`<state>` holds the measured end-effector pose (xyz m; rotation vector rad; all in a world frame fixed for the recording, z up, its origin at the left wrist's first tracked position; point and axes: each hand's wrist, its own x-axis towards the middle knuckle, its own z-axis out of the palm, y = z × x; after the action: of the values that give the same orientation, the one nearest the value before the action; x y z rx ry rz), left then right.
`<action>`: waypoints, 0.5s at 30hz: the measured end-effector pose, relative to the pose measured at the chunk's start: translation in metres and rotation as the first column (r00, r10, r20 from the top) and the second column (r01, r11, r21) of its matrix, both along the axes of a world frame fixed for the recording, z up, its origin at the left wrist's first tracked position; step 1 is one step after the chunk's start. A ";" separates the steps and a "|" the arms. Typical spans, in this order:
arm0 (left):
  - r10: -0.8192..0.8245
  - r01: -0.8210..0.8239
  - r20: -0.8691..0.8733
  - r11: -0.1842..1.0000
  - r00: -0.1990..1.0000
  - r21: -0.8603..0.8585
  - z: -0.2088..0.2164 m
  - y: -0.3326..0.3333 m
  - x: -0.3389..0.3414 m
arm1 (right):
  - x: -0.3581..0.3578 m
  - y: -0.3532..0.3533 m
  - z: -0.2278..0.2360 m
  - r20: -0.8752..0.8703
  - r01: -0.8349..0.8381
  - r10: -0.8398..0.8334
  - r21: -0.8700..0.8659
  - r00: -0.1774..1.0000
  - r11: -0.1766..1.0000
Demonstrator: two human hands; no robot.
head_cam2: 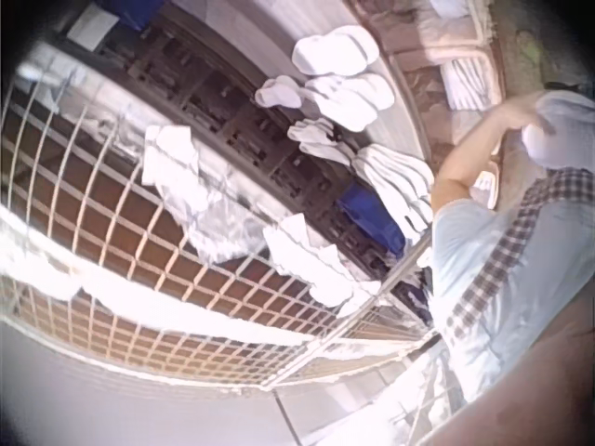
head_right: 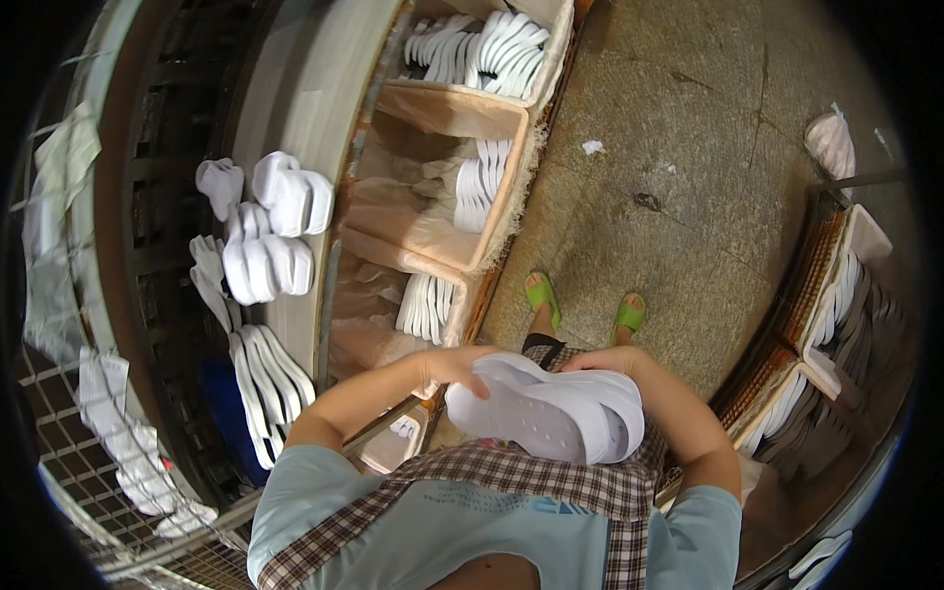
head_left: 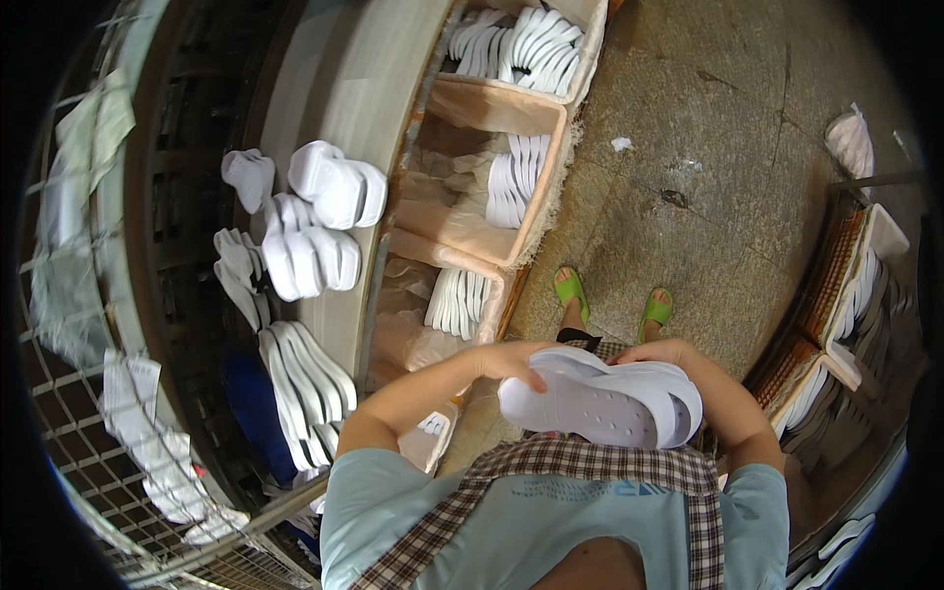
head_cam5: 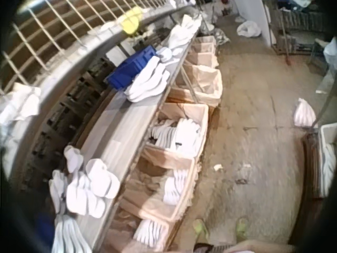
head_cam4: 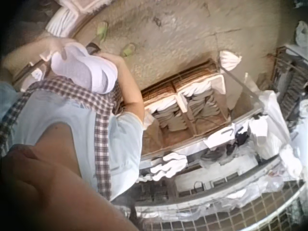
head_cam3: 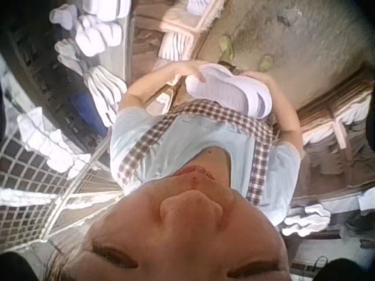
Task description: The person repeatedly picks up white slippers from a metal shelf, turns them over to view the soles, and stacks them into a plastic bin. The person handles the slippers one at a time or in small groups, placing them into the bin and occasionally rearranging them.
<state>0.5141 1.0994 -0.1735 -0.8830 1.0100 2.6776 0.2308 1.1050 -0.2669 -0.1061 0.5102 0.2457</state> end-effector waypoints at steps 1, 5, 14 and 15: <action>-0.005 0.005 0.091 1.000 0.996 -0.005 -0.009 0.001 0.009 | 0.003 -0.003 -0.012 0.032 0.128 -0.129 0.046 0.991 0.991; 0.348 -0.325 0.204 0.936 0.915 -0.135 -0.035 -0.022 0.074 | 0.004 -0.028 -0.072 -0.122 0.764 -0.808 -0.270 0.577 0.586; 0.947 0.070 0.316 0.312 0.060 -0.948 -0.289 -0.198 0.281 | 0.008 0.040 -0.224 -0.792 0.562 -0.561 -0.357 0.242 0.747; 0.920 0.390 0.389 0.374 -0.042 -0.842 -0.319 -0.221 0.299 | 0.012 0.052 -0.238 -0.813 0.566 -0.534 -0.334 0.232 0.754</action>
<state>0.8127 0.8788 -0.4924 -2.9651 1.6143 0.3236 0.2431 1.1572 -0.5047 0.2804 1.5881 -0.4749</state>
